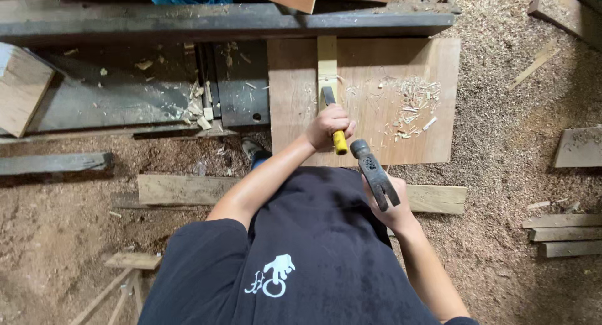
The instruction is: The person uses a chisel and hammer to carve a groove into a small wooden plank. They repeatedly strike the chisel to remove wood shavings along a marked line on the plank.
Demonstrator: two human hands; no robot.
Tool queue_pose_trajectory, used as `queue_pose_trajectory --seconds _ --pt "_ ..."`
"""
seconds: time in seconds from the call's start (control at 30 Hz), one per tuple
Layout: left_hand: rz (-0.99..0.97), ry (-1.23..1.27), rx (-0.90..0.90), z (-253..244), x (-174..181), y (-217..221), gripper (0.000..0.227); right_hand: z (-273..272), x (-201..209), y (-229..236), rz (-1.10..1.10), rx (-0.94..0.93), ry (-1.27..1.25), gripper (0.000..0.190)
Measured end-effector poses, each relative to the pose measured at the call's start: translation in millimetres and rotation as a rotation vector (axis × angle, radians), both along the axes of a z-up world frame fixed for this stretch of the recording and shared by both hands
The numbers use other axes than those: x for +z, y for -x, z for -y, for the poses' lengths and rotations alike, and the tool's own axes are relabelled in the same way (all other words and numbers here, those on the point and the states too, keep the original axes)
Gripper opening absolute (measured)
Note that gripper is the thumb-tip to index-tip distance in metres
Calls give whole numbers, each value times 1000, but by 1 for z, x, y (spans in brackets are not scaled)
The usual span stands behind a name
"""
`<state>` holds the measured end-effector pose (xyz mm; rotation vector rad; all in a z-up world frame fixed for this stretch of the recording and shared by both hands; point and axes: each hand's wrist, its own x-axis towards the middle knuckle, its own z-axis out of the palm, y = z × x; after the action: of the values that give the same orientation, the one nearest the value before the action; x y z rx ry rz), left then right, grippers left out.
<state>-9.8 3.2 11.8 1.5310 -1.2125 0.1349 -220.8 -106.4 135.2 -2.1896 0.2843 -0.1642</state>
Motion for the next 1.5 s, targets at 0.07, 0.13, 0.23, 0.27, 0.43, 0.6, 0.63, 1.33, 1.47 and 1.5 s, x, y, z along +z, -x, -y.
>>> queue_pose_trajectory --seconds 0.07,0.13,0.23,0.27,0.43,0.6,0.63,1.33,1.47,1.5 --pt "-13 -1 -12 6 0 0 37 2 4 -2 24 47 -4 10" --pt "-10 -2 -2 9 -1 0 36 2 9 -4 67 91 12 14" --pt "-74 -10 21 11 -3 -3 34 0 15 -4 133 130 36 16" --pt "-103 -12 31 13 -4 -5 34 1 15 -4 137 130 26 16" --pt "-123 -13 76 19 -9 -4 33 7 7 1 52 107 3 16" --pt "-140 20 81 26 -14 -11 30 13 -17 -17 -131 101 -79 12" --pt "-135 40 40 27 -15 -10 26 13 -16 -11 -52 111 -47 19" --pt "16 -14 -3 23 -9 0 34 16 -2 0 60 80 27 15" --pt "-51 -1 37 27 -6 -5 35 17 5 -6 88 108 43 15" --pt "-68 -1 48 28 -5 -6 35 17 6 -6 93 119 49 15"
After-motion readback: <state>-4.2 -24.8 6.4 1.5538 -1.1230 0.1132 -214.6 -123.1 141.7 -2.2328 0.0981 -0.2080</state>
